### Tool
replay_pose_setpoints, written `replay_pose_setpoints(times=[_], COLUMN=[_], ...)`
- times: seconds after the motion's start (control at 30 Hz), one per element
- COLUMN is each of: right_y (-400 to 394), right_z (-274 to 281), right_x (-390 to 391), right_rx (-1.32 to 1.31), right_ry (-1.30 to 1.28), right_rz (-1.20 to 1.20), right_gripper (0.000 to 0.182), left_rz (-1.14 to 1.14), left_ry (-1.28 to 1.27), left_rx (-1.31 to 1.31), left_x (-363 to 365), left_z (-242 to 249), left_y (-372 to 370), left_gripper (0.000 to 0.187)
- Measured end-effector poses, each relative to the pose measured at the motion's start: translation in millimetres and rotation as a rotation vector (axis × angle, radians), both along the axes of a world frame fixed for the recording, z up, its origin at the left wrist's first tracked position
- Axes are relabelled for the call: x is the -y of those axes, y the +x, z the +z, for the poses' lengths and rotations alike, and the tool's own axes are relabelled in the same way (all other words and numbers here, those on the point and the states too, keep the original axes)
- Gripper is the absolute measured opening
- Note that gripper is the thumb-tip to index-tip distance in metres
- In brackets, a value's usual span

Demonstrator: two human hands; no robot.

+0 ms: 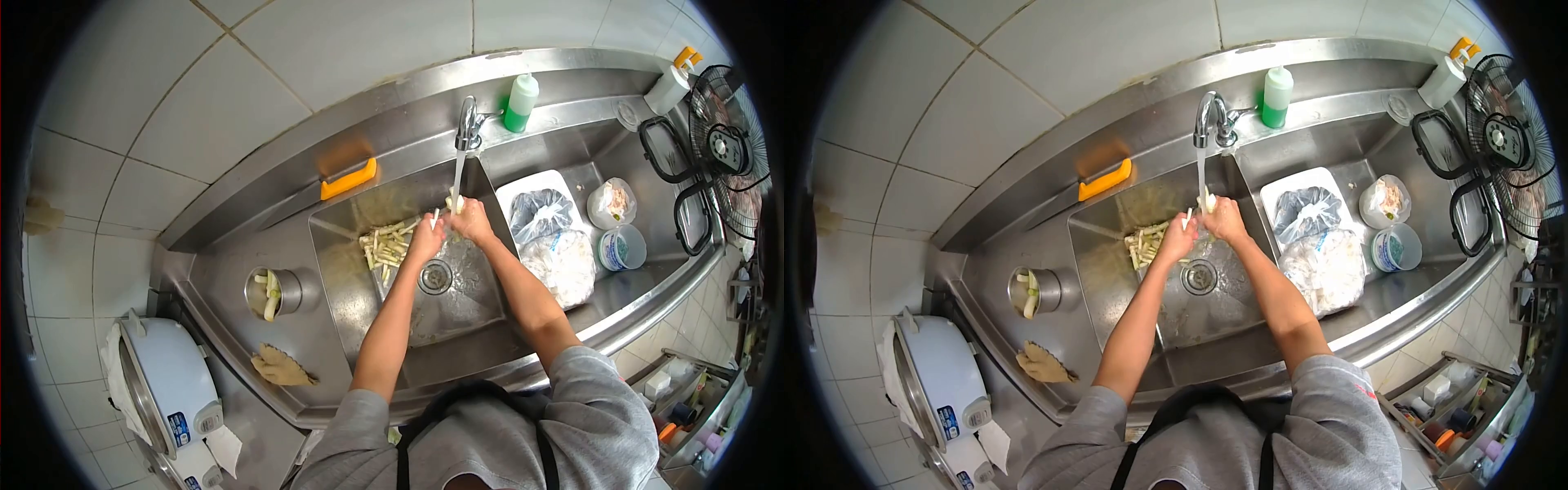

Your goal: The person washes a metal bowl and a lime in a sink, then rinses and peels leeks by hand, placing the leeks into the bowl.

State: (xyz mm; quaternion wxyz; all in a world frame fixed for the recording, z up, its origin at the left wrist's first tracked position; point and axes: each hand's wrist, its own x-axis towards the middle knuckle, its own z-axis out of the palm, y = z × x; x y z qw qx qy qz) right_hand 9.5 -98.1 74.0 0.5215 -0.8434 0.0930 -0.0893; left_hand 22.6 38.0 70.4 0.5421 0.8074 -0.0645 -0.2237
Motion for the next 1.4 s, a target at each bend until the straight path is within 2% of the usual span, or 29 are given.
replay_pose_setpoints(times=[0.03, 0.07, 0.1, 0.13, 0.17, 0.2, 0.27, 0.3, 0.33, 0.37, 0.4, 0.47, 0.5, 0.53, 0.6, 0.67, 0.8, 0.87, 0.9, 0.93, 1.0, 1.03, 1.07, 1.13, 1.2, 1.27, 1.3, 1.33, 1.4], right_y=[0, 1, 2, 3, 3, 3, 1, -1, -4, -6, -8, -6, -2, 1, 0, 1, 5, 10, 10, 8, 9, 14, 15, 16, 16, 16, 16, 14, 9], right_z=[-3, -5, -10, -15, -21, -28, -42, -47, -35, -21, -7, 0, 1, 2, 6, 11, 2, -18, -12, -7, -2, -11, -17, -15, -16, -18, -18, -19, -18], right_x=[0, 1, 5, 8, 7, 9, 13, 15, 13, 13, 12, 8, 7, 6, 10, 10, 0, -1, -1, -2, -3, -1, -1, -1, 5, 16, 15, 15, 13], right_rx=[0.055, 0.054, -0.099, -0.251, -0.286, -0.285, -0.436, -0.458, -0.458, -0.454, -0.449, -0.379, -0.342, -0.303, -0.331, -0.373, -0.405, -0.369, -0.370, -0.402, -0.460, -0.492, -0.492, -0.495, -0.439, -0.409, -0.391, -0.390, -0.415], right_ry=[-0.068, -0.064, 0.139, 0.339, 0.393, 0.392, 0.300, 0.283, 0.283, 0.414, 0.544, 0.560, 0.662, 0.764, 0.746, 0.701, 0.713, 0.924, 0.923, 1.006, 1.170, 1.198, 1.199, 1.110, 1.203, 1.314, 1.417, 1.416, 1.485], right_rz=[-0.016, -0.017, -0.040, -0.064, -0.114, -0.118, -0.124, -0.036, -0.036, -0.015, 0.006, -0.014, 0.038, 0.091, 0.097, 0.043, -0.056, -0.128, -0.127, -0.126, -0.120, -0.092, -0.091, -0.095, -0.099, -0.009, 0.003, 0.002, 0.129], right_gripper=[0.020, 0.020, 0.018, 0.017, 0.015, 0.015, 0.014, 0.013, 0.013, 0.013, 0.013, 0.010, 0.009, 0.008, 0.009, 0.010, 0.013, 0.019, 0.019, 0.024, 0.036, 0.037, 0.037, 0.038, 0.033, 0.027, 0.027, 0.027, 0.028], left_rz=[-0.001, 0.003, 0.009, 0.010, 0.027, 0.041, 0.083, 0.107, 0.132, 0.127, 0.127, 0.183, 0.165, 0.161, 0.205, 0.174, 0.305, 0.324, 0.312, 0.315, 0.192, 0.166, 0.166, 0.101, 0.039, 0.186, 0.214, 0.213, 0.311], left_ry=[0.000, -0.069, -0.138, -0.138, -0.303, -0.467, -0.462, -0.524, -0.586, -0.463, -0.467, -0.244, -0.175, -0.178, -0.238, -0.244, -0.155, -0.160, -0.136, -0.134, -0.372, -0.549, -0.548, -0.496, -0.508, -0.518, -0.450, -0.451, -0.527], left_rx=[0.000, -0.114, -0.227, -0.228, -0.366, -0.506, -0.561, -0.603, -0.647, -0.542, -0.544, -0.336, -0.369, -0.369, -0.359, -0.361, -0.231, -0.179, -0.271, -0.273, -0.400, -0.387, -0.387, -0.599, -0.579, -0.600, -0.512, -0.512, -0.452], left_x=[0, -1, -4, -6, -7, -6, -3, -2, -1, 4, 9, 17, 17, 20, 24, 23, 26, 25, 25, 23, 22, 22, 19, 11, 5, 1, 0, 1, 3], left_z=[6, 11, 15, 19, 23, 26, 33, 33, 30, 26, 22, 13, 15, 16, 16, 13, 2, 15, 24, 20, 11, 5, 0, -12, -16, -14, -12, -10, -6], left_y=[-1, -2, -2, -2, 0, 1, 3, 4, 4, 5, 6, 9, 10, 10, 11, 16, 18, 15, 13, 10, 4, 2, 4, 8, 11, 7, 5, 3, 1], left_gripper=[0.021, 0.022, 0.023, 0.023, 0.023, 0.023, 0.022, 0.024, 0.026, 0.033, 0.033, 0.040, 0.044, 0.044, 0.048, 0.047, 0.046, 0.044, 0.035, 0.035, 0.026, 0.018, 0.018, 0.017, 0.017, 0.026, 0.037, 0.037, 0.050])
